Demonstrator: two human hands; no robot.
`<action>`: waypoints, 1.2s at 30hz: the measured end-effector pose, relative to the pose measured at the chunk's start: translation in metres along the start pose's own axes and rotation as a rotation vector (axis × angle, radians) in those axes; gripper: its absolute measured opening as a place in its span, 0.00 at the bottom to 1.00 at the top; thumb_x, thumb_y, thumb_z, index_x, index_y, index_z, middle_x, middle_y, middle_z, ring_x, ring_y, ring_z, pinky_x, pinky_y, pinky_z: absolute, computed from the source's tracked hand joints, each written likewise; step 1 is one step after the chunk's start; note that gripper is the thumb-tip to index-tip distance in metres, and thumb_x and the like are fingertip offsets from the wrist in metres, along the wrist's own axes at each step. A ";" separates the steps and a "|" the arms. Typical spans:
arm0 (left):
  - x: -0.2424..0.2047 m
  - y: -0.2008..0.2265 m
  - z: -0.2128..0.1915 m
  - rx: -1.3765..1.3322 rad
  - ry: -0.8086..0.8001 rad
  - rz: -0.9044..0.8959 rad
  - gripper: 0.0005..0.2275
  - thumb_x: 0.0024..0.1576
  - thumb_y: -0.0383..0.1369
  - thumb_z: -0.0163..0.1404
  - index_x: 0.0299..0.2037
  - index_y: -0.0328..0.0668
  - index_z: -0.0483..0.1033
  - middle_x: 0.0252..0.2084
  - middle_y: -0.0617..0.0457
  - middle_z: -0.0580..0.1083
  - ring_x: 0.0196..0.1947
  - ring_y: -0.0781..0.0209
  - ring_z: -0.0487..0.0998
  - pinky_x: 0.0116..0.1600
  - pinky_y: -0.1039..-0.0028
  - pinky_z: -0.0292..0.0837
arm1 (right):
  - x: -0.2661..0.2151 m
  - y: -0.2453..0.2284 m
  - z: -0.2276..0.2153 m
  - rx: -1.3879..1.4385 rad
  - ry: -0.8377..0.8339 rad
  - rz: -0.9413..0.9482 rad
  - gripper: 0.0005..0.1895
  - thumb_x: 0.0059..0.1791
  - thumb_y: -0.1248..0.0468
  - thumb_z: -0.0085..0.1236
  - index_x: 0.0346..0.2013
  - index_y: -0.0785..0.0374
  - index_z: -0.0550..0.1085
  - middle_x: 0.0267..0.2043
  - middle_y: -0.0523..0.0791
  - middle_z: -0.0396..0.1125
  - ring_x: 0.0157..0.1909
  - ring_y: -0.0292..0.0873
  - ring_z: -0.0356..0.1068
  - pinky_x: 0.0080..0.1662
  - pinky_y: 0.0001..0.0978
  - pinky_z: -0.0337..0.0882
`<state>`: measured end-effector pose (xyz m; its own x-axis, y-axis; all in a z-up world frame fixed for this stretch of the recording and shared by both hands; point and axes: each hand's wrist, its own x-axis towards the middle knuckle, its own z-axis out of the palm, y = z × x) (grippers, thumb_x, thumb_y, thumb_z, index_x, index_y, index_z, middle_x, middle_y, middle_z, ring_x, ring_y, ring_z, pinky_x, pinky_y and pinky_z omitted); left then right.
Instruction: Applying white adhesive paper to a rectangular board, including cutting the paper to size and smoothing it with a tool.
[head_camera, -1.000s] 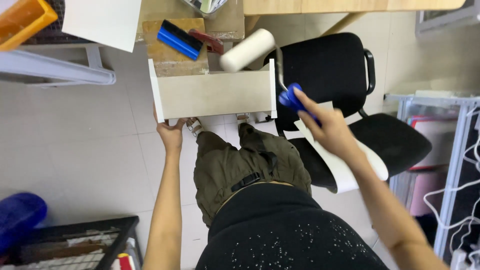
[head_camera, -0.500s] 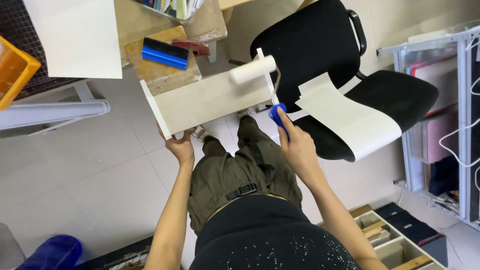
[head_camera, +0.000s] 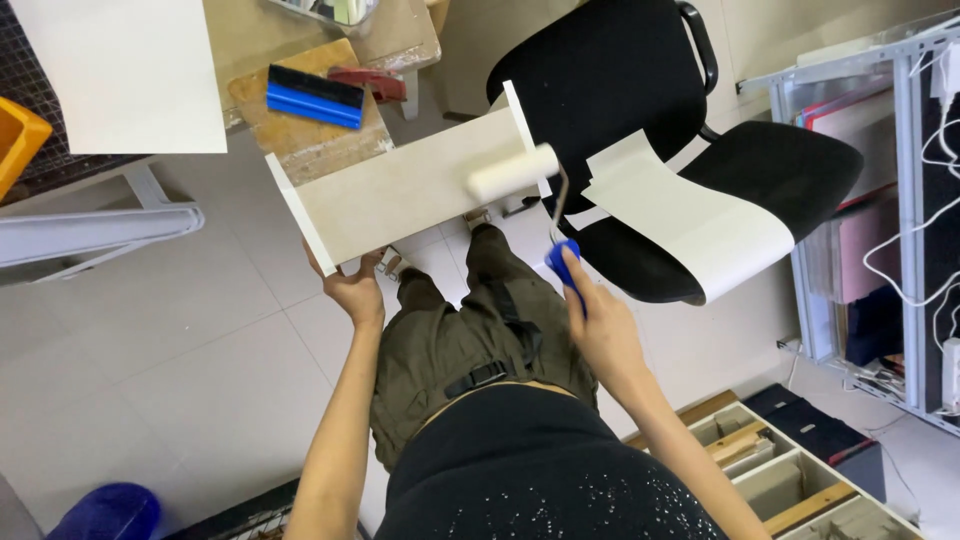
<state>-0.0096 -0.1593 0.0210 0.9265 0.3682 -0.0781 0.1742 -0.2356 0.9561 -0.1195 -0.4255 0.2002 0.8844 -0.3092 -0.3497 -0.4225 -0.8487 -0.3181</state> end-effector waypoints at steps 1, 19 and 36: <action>0.001 0.000 0.002 -0.001 0.002 -0.001 0.37 0.49 0.15 0.62 0.68 0.42 0.57 0.65 0.49 0.64 0.68 0.56 0.61 0.73 0.53 0.49 | -0.004 0.002 0.000 -0.002 -0.001 -0.002 0.27 0.55 0.58 0.46 0.71 0.42 0.61 0.27 0.56 0.71 0.31 0.64 0.73 0.35 0.55 0.72; 0.000 -0.063 0.006 -0.071 -0.003 -0.256 0.44 0.53 0.19 0.59 0.73 0.68 0.45 0.59 0.48 0.67 0.44 0.48 0.82 0.39 0.64 0.88 | -0.009 -0.013 -0.007 -0.083 -0.020 -0.050 0.27 0.53 0.59 0.48 0.69 0.42 0.64 0.24 0.56 0.71 0.29 0.63 0.73 0.33 0.54 0.71; 0.000 -0.037 -0.005 0.056 -0.021 -0.010 0.47 0.51 0.28 0.68 0.75 0.62 0.45 0.70 0.51 0.60 0.59 0.48 0.73 0.59 0.63 0.79 | 0.021 -0.060 0.024 -0.026 0.015 -0.165 0.28 0.54 0.62 0.47 0.71 0.48 0.62 0.27 0.62 0.70 0.32 0.70 0.72 0.35 0.60 0.69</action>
<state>-0.0179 -0.1459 -0.0132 0.9313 0.3521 -0.0937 0.2013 -0.2826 0.9379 -0.0802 -0.3710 0.1909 0.9442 -0.1708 -0.2816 -0.2663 -0.8991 -0.3475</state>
